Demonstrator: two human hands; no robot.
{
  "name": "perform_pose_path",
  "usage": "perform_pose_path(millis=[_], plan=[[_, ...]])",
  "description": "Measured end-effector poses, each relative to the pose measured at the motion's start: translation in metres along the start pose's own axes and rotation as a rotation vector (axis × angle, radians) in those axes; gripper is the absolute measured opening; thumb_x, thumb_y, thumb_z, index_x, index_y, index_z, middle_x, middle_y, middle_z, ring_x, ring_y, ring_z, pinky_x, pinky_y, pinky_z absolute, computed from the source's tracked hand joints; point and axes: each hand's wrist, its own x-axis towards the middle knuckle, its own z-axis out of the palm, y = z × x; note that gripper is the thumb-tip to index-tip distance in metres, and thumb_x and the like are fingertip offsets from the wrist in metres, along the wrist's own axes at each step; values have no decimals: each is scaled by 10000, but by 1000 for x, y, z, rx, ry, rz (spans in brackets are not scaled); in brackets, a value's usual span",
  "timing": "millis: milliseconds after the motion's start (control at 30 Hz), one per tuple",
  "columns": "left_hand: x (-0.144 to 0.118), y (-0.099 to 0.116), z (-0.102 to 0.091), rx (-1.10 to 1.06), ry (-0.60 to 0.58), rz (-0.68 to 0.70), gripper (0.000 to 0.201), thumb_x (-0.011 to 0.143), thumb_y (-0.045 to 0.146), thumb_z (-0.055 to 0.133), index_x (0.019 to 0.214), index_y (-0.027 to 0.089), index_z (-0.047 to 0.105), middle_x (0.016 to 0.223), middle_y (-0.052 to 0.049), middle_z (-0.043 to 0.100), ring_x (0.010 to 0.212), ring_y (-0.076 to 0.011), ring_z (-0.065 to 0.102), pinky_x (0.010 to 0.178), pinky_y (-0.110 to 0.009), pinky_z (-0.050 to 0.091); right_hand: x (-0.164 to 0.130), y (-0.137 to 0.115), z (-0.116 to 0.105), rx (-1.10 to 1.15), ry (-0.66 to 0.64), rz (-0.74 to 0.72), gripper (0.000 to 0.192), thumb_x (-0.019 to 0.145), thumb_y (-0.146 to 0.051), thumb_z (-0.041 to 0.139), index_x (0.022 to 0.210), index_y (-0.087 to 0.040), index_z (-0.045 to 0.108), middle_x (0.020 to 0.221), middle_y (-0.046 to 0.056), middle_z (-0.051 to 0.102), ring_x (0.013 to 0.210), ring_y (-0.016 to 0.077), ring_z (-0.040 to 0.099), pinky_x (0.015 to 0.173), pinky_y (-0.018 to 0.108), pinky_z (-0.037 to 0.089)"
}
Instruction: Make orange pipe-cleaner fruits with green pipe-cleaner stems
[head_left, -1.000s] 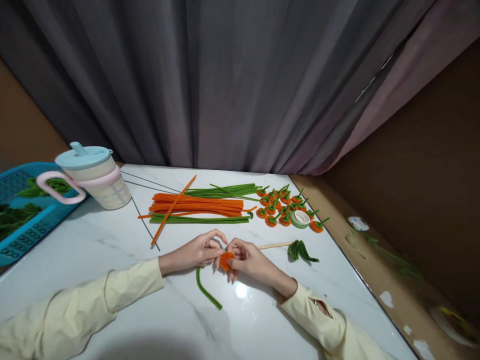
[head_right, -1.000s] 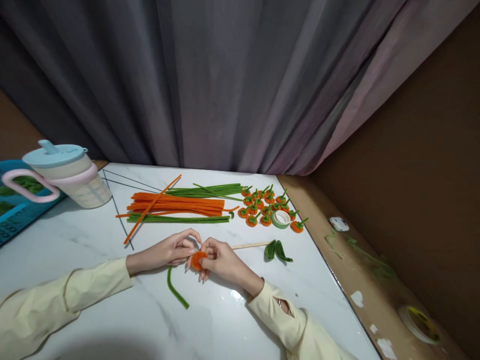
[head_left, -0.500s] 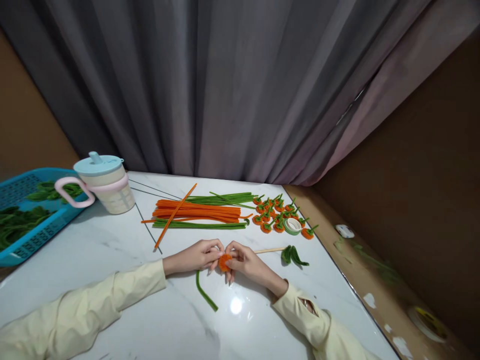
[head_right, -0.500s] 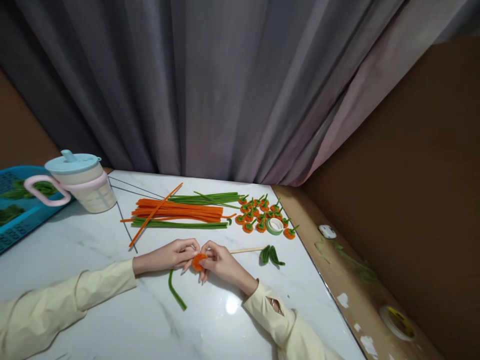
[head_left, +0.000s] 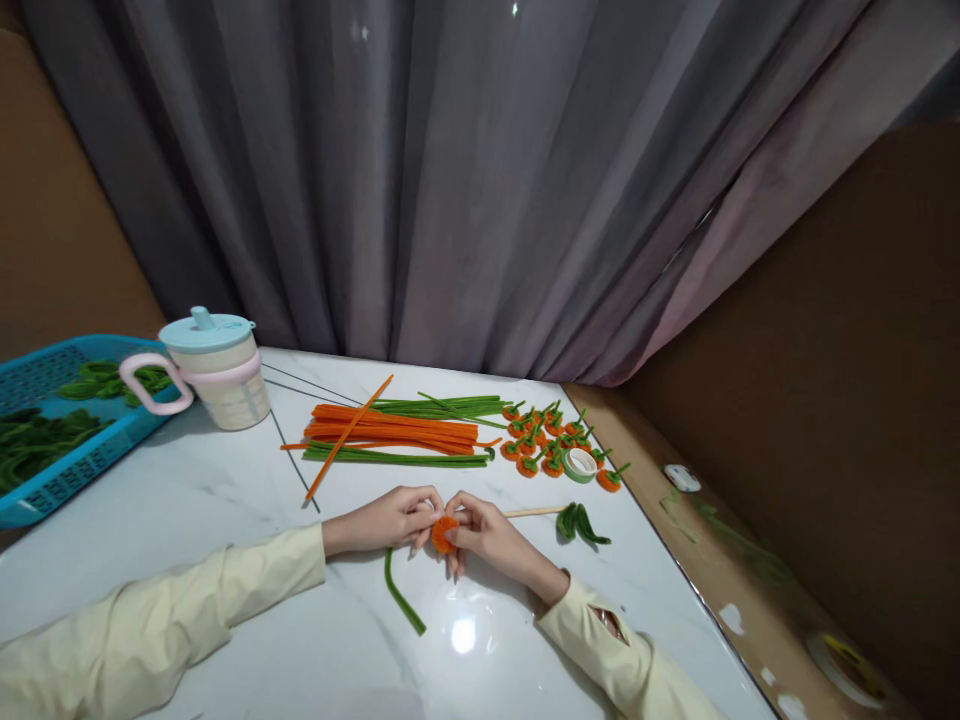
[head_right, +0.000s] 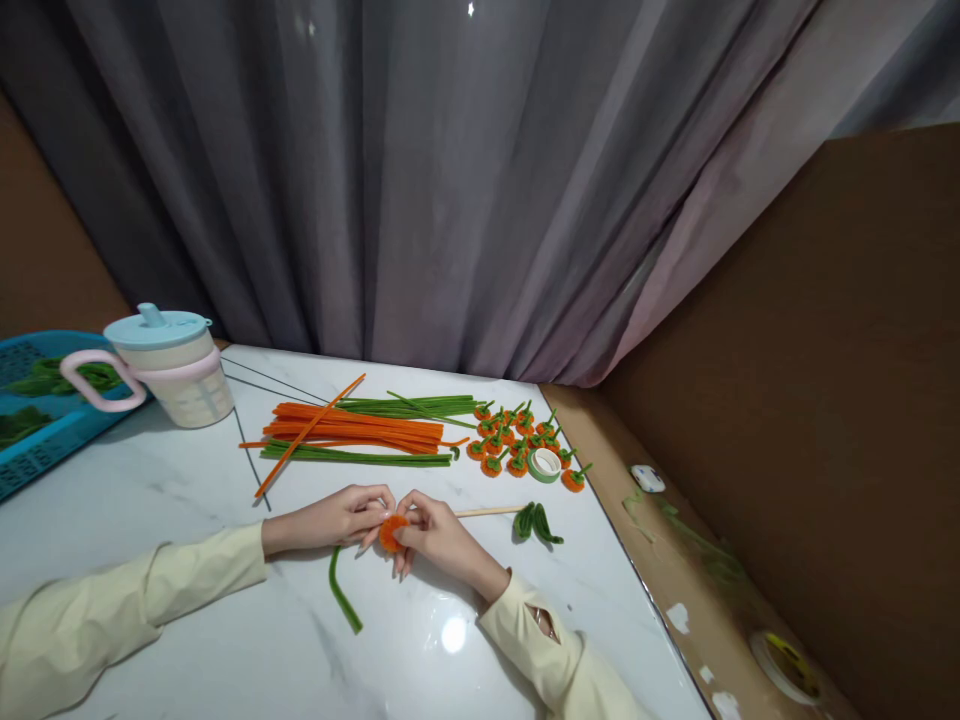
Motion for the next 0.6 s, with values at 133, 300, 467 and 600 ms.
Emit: perform_pose_path(millis=[133,300,467,600], plan=[[0,-1,0,4,2,5,316,839,495,495,831,182,457,484,77,494,374,-60,262,396,-195,184,1,2,-1,3,7,9,295,701,-320,655,816,-191,416,549,-49,619,397,107,580,396,206,454],[0,-1,1,-3,8,4,322,838,501,495,824,181,459,472,81,488,366,-59,262,396,-195,186,0,1,-1,0,-2,16,312,693,-340,669,815,-183,428,562,-41,622,399,107,581,393,203,450],[-1,3,3,0,12,-2,320,826,497,508,796,185,446,471,86,482,353,-55,265,381,-192,183,1,2,-2,5,-11,10,315,694,-355,667,812,-176,435,599,-21,634,391,101,572,387,204,449],[0,5,4,6,8,-5,353,824,529,481,789,180,447,465,86,481,335,-49,249,362,-196,169,2,4,-3,19,-7,18,334,679,-358,678,807,-182,425,586,-25,625,391,106,571,380,204,440]])
